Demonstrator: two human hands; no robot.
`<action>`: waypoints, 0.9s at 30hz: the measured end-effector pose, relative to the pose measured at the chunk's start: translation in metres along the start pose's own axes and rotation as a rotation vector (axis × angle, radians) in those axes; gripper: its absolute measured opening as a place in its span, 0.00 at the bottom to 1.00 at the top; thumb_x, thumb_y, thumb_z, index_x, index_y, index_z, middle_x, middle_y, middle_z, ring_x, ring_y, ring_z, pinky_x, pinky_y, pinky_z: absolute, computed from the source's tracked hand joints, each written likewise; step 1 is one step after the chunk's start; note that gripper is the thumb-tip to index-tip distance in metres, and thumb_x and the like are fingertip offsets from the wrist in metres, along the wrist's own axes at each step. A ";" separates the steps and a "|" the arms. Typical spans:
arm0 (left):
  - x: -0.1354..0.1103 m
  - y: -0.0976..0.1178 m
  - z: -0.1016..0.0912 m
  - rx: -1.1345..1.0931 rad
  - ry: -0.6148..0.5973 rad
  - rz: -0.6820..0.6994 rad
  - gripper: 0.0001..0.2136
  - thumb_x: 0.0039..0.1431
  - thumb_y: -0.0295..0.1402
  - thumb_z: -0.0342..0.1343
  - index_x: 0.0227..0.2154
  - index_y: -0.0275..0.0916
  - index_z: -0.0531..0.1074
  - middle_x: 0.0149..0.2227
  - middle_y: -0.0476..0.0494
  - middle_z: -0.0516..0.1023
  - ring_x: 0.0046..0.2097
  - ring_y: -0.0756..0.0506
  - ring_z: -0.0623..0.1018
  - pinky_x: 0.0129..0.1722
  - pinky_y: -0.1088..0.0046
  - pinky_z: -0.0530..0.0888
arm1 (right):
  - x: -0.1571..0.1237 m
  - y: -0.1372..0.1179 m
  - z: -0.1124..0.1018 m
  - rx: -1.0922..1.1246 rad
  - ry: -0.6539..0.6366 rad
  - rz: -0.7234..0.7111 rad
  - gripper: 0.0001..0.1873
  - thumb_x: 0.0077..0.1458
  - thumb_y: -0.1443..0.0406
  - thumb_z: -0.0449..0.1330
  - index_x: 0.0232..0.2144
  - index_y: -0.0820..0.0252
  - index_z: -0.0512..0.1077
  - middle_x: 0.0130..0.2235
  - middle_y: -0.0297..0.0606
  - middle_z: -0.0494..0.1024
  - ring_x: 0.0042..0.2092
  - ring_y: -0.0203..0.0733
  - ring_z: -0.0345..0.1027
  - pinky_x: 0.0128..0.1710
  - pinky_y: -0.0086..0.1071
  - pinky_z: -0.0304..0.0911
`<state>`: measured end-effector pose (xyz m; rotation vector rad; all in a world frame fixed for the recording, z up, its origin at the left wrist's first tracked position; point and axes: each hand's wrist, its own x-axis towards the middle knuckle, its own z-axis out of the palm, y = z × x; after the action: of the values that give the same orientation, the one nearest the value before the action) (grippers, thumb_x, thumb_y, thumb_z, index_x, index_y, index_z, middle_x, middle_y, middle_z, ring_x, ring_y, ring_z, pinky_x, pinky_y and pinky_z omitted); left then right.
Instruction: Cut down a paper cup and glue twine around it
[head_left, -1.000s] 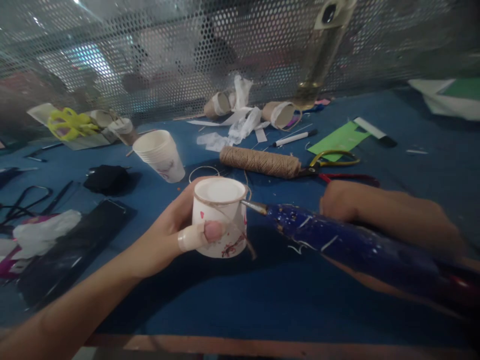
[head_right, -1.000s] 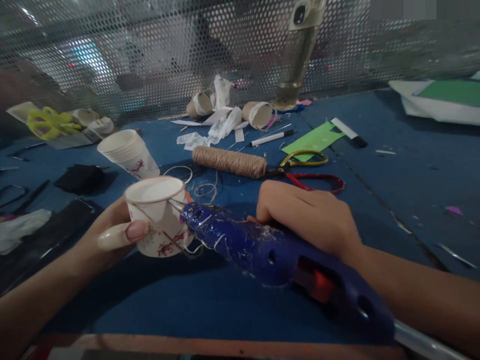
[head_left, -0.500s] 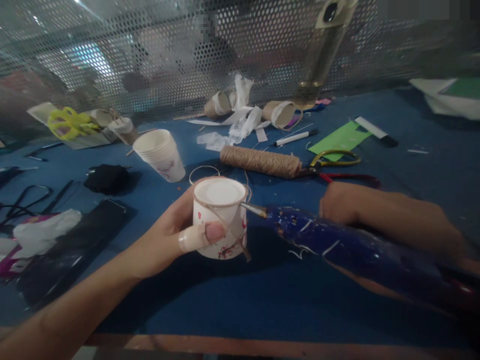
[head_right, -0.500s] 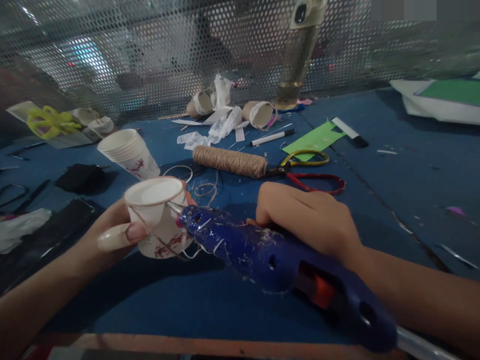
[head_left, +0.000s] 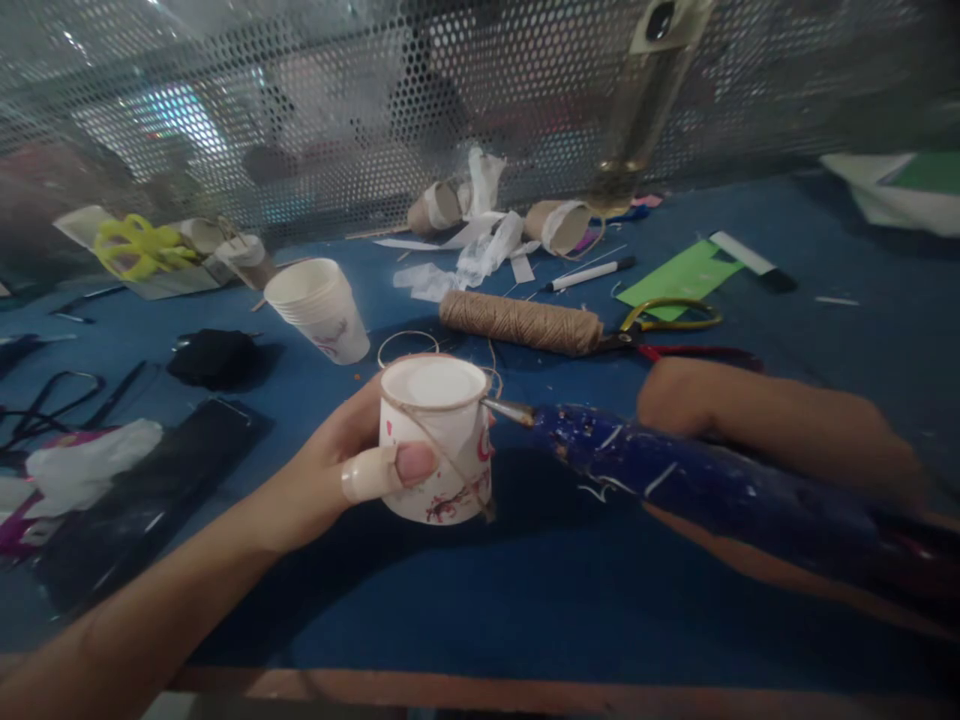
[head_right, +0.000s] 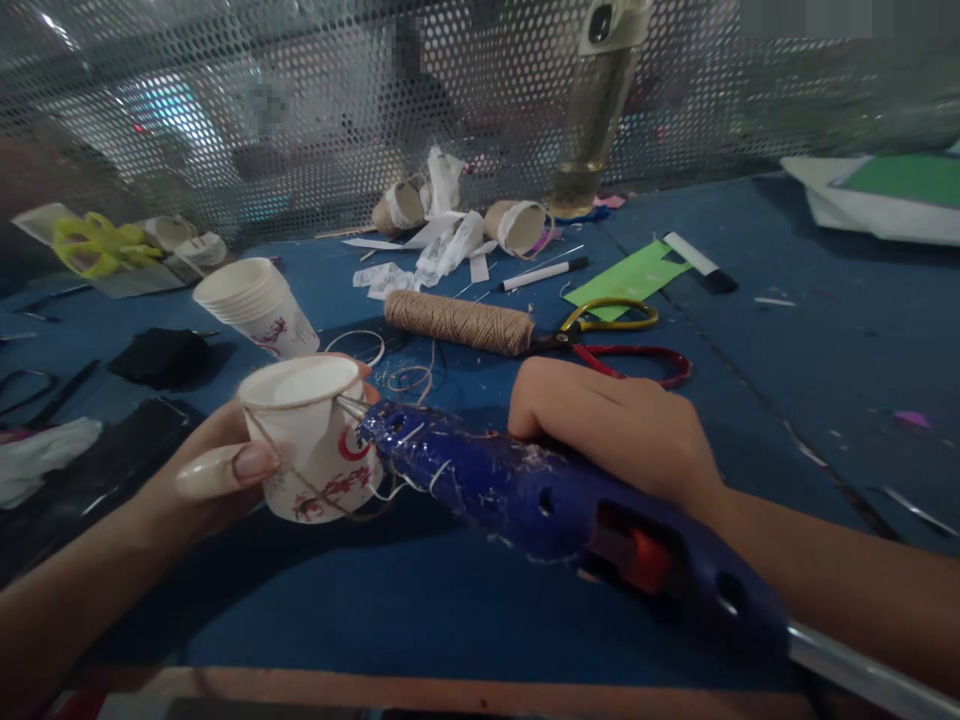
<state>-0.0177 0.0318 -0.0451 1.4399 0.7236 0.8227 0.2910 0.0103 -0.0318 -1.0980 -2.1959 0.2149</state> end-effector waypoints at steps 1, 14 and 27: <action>0.001 0.000 0.000 -0.016 -0.006 0.003 0.25 0.65 0.43 0.61 0.62 0.41 0.71 0.55 0.37 0.80 0.55 0.33 0.78 0.55 0.55 0.76 | 0.000 0.001 0.000 0.013 0.000 0.001 0.10 0.59 0.65 0.60 0.29 0.50 0.62 0.31 0.27 0.72 0.30 0.37 0.67 0.29 0.36 0.56; 0.006 0.007 0.010 -0.254 -0.031 -0.041 0.20 0.61 0.41 0.65 0.52 0.36 0.78 0.45 0.38 0.84 0.45 0.38 0.83 0.44 0.61 0.81 | 0.011 0.015 0.008 0.201 0.030 -0.024 0.10 0.58 0.65 0.62 0.27 0.48 0.66 0.24 0.25 0.74 0.22 0.37 0.67 0.21 0.35 0.61; 0.009 0.002 0.031 0.038 0.208 -0.023 0.20 0.60 0.38 0.70 0.53 0.45 0.71 0.45 0.47 0.77 0.45 0.44 0.78 0.45 0.71 0.78 | 0.011 -0.005 0.018 0.225 0.095 0.003 0.11 0.58 0.54 0.71 0.37 0.48 0.74 0.35 0.28 0.80 0.34 0.38 0.76 0.34 0.31 0.75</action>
<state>0.0135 0.0225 -0.0419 1.3893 0.9157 0.9546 0.2719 0.0178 -0.0378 -0.9662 -2.0294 0.3931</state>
